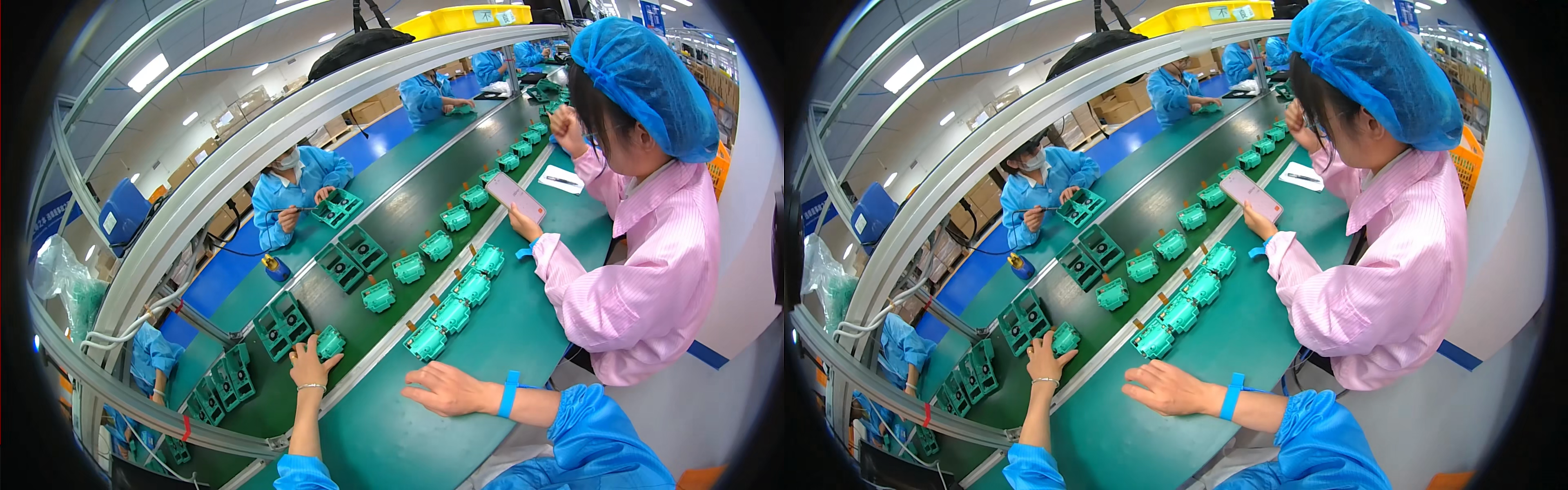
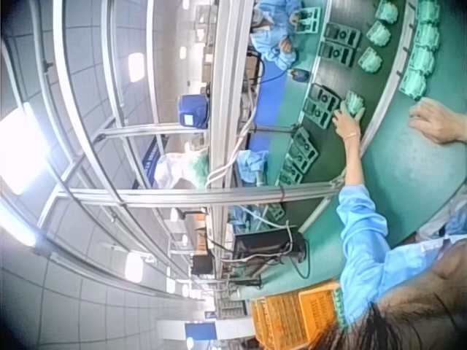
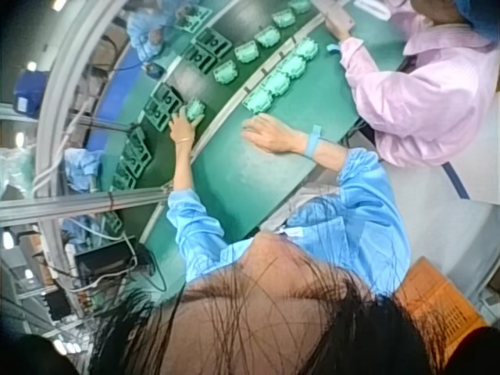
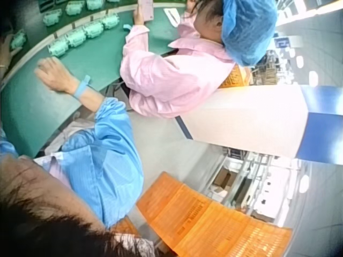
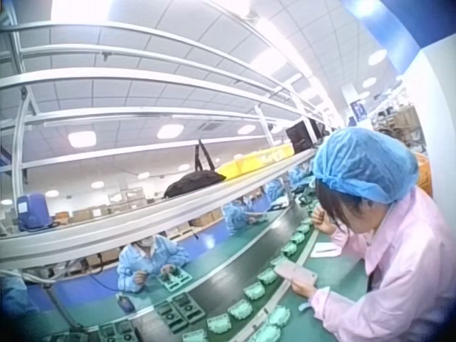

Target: The person takes green electronic components from an assembly line and packs them into a plastic crate by hand.

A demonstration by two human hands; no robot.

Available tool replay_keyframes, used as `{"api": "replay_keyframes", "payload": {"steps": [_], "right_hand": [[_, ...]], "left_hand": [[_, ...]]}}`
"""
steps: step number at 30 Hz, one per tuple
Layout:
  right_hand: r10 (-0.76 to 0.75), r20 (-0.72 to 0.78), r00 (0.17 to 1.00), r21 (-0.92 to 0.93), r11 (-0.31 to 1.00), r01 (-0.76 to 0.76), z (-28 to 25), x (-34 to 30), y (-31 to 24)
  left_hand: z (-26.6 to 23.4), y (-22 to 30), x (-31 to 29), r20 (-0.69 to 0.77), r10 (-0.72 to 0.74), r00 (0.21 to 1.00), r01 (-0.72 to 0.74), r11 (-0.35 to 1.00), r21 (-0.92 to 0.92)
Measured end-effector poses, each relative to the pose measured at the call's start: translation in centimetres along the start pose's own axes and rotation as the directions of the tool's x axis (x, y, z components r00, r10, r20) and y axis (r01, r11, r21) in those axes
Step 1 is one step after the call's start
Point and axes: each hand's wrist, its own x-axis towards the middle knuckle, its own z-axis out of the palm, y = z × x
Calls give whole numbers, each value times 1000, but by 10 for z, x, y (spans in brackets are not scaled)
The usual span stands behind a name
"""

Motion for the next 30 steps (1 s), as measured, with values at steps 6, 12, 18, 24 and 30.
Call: {"api": "replay_keyframes", "payload": {"steps": [6, 12, 18, 24, 30], "right_hand": [[-3, 14, 1000, -3, 1000, 3, 3, 1, -2], [-2, -2, 1000, 7, 1000, 2, 0, 0, -2], [-49, -14, 999, 27, 998, 49, -2, 4, -7], [-86, -69, 994, 12, 996, 87, 0, 3, -8], [-101, -80, 992, 16, 995, 103, -3, 4, -9]], "left_hand": [[-15, -9, -12, -124, 16, 992, -30, 993, -115], [-64, 29, -52, -176, 253, 951, -276, 953, -125], [-64, 55, -97, -68, 338, 939, -344, 929, -136], [-52, 76, -102, -54, 317, 947, -322, 933, -161], [-51, 97, -105, -35, 320, 947, -322, 937, -138]]}}
